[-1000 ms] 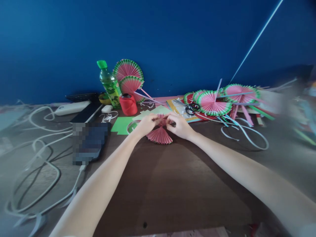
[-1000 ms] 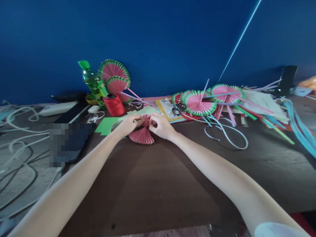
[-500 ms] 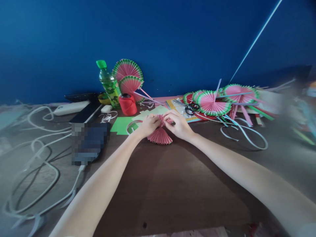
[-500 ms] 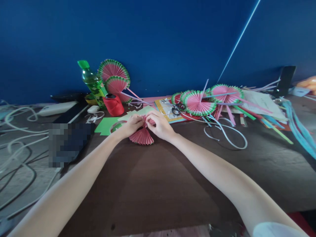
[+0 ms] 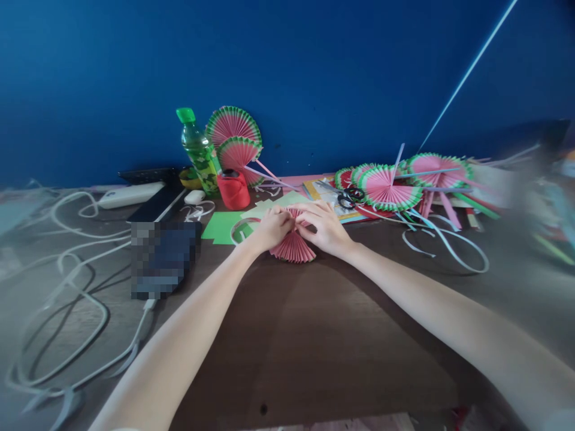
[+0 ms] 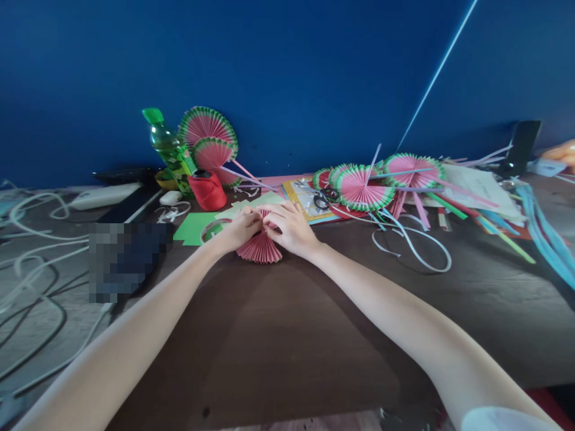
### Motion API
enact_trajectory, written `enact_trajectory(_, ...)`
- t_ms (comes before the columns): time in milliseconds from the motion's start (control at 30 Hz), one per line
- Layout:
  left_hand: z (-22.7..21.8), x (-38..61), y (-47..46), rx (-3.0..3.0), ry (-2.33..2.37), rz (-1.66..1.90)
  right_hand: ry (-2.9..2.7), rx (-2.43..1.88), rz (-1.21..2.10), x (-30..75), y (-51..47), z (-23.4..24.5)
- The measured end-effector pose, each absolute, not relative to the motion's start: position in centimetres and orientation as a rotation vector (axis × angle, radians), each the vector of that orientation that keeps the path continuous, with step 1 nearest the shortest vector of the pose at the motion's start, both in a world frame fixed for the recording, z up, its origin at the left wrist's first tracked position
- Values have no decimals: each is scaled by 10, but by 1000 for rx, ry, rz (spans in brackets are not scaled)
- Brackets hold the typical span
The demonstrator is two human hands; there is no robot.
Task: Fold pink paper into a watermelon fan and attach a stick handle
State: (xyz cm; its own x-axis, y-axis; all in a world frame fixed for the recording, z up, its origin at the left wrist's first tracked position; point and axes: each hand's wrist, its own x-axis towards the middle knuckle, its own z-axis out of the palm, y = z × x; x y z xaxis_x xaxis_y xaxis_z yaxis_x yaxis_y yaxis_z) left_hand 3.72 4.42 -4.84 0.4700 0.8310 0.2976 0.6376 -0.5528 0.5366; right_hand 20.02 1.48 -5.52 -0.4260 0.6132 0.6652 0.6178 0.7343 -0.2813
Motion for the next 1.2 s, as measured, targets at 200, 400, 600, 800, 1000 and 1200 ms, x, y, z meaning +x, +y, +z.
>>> enact_trajectory(200,-47,38,44,2363,1271,702,-2119,-821,135,199,16,-59)
enact_trajectory(400,-43,38,40,2392,1258,665,-2072,-824,133,200,18,-60)
enact_trajectory(600,-42,37,39,2374,1240,664,-2081,-836,154,201,18,-59)
enact_trajectory(800,-43,36,41,2386,1193,697,-2138,-834,243,201,17,-61)
enact_trajectory(1000,-41,32,42,2406,1117,673,-2140,-869,340,200,18,-62)
enact_trajectory(1200,-38,30,42,2392,1117,645,-2085,-901,329,202,18,-60)
